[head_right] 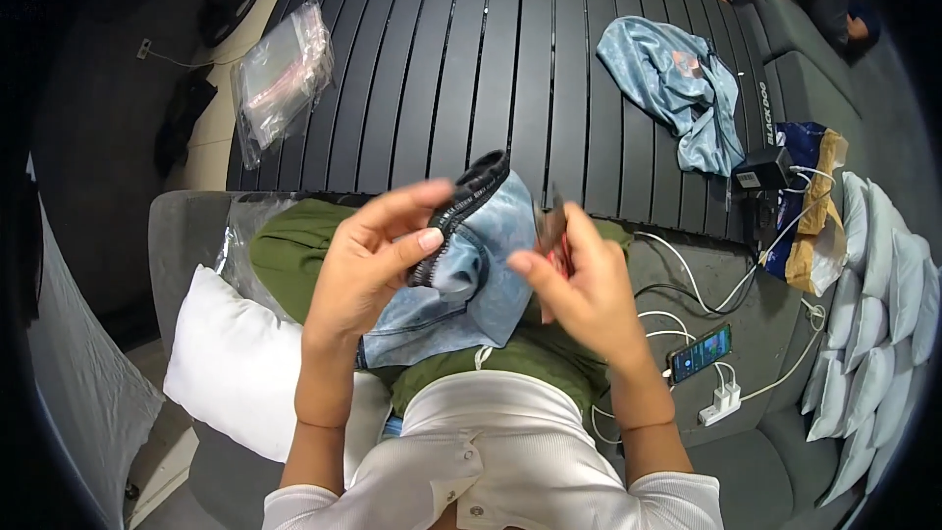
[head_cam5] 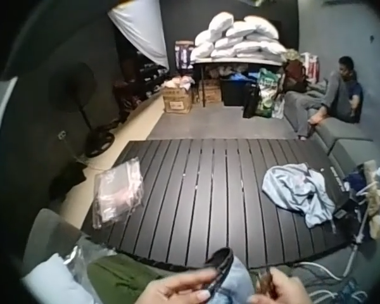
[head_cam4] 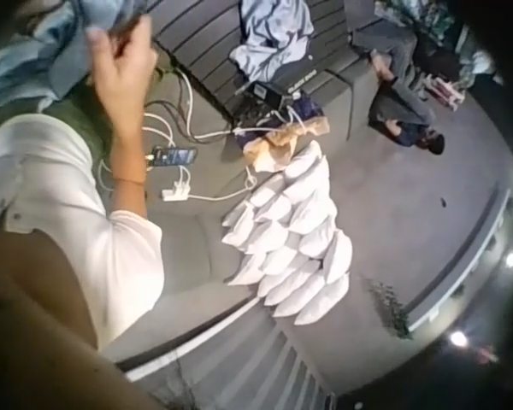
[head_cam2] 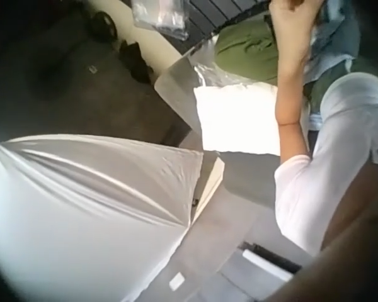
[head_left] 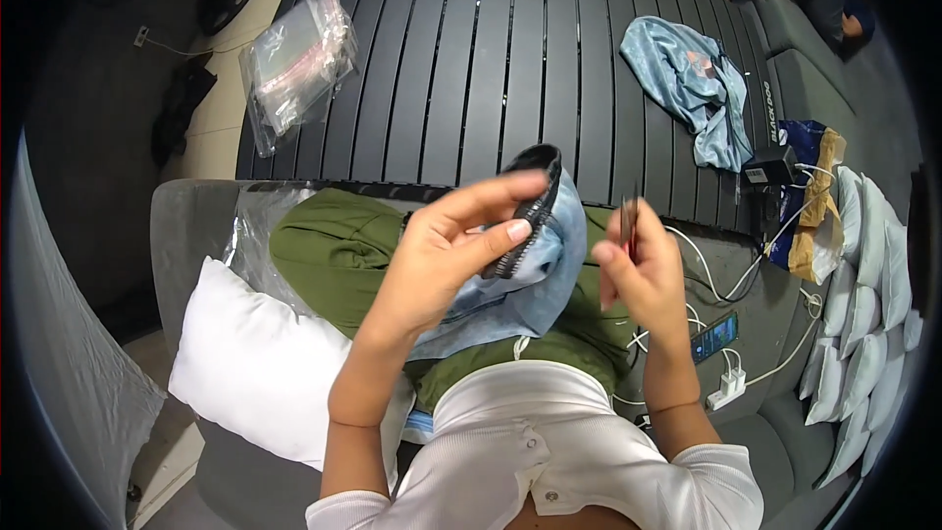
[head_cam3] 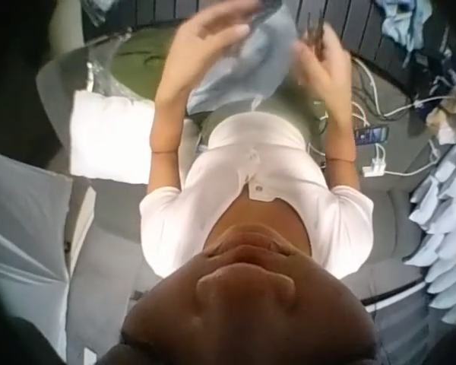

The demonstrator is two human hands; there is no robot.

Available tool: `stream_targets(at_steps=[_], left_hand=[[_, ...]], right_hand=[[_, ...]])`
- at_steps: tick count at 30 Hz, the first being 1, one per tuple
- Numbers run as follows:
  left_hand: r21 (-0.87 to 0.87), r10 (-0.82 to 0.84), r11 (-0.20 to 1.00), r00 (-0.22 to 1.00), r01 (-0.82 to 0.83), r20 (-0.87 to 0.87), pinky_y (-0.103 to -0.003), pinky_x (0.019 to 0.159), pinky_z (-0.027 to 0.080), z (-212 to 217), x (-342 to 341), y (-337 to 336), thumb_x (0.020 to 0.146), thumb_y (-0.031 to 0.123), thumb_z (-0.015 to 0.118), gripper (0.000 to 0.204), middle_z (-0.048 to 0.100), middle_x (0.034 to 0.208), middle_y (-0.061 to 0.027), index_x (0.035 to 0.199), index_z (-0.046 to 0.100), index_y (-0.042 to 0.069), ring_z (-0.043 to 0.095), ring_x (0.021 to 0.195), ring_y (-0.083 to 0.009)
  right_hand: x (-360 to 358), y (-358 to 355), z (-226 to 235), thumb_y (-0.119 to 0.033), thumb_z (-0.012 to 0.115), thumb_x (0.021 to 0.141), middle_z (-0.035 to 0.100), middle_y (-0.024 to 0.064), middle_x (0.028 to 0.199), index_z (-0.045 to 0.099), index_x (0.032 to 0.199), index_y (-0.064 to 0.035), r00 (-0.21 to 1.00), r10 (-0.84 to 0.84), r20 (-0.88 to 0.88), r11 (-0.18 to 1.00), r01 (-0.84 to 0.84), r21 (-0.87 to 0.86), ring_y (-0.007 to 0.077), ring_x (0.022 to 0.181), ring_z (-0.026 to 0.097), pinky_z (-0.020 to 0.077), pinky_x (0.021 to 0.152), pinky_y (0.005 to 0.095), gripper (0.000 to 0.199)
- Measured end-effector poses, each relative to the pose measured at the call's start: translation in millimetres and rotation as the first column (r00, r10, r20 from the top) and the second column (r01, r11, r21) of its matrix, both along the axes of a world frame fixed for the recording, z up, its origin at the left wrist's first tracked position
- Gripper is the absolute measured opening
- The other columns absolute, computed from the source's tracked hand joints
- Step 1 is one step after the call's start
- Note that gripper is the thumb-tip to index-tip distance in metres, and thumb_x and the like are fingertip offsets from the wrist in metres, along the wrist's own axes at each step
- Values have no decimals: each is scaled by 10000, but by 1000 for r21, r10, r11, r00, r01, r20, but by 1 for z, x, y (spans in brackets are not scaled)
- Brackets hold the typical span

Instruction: Packing fabric garments into plastic bags and using pliers to remove small plastic fasteners.

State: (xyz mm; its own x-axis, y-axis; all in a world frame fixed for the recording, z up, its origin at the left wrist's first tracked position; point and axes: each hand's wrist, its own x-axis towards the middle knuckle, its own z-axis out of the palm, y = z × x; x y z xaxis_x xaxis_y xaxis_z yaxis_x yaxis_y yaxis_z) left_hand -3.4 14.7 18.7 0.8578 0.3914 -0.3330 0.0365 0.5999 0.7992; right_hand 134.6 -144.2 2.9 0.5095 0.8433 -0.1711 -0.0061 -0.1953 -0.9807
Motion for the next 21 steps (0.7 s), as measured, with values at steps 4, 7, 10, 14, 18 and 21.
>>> stream_targets(at_steps=[4,7,10,14,18,21], left_hand=[[53,5,999,1000,-4,-15,-203,775,472,5,4,-11,832,-33,560,372,619,1004,-96,1200,511,-14,578,872,-80],[13,20,1000,998,-21,63,-213,800,473,6,3,-17,831,-41,559,426,618,1017,-111,1244,455,-23,578,908,-96],[-5,47,999,997,-47,60,-223,807,478,5,1,-22,824,-54,564,547,619,1024,-158,1322,344,-1,588,912,-111],[13,69,997,996,-70,56,-235,817,478,3,0,-29,824,-52,567,569,621,1019,-176,1331,319,11,593,924,-125],[-8,84,997,993,-83,81,-237,827,473,3,0,-31,826,-57,559,573,618,1023,-181,1335,305,9,590,939,-132],[28,75,996,990,-79,115,-238,839,466,3,-2,-32,829,-65,549,581,615,1028,-190,1342,286,9,585,960,-139]], right_hand=[[-18,-8,4,-311,637,825,385,-19,539,398,718,-34,984,-60,165,998,58,21,44,408,376,289,361,186,381],[-26,-4,12,-294,666,801,390,-4,511,420,695,-21,933,-80,351,996,86,-2,59,424,329,282,389,204,383],[-31,3,17,-224,700,768,393,14,489,459,708,-13,929,-54,365,995,82,-62,88,430,336,312,406,223,326],[-29,6,23,-238,700,777,497,48,515,466,712,-18,905,25,425,996,12,-84,129,407,483,401,408,240,328],[-32,6,23,-233,697,772,415,25,489,496,735,-4,914,-25,405,996,58,-70,94,426,359,336,409,227,307],[-30,7,26,-257,698,779,481,38,499,445,684,-24,885,24,466,997,12,-74,126,385,473,394,386,241,357]])
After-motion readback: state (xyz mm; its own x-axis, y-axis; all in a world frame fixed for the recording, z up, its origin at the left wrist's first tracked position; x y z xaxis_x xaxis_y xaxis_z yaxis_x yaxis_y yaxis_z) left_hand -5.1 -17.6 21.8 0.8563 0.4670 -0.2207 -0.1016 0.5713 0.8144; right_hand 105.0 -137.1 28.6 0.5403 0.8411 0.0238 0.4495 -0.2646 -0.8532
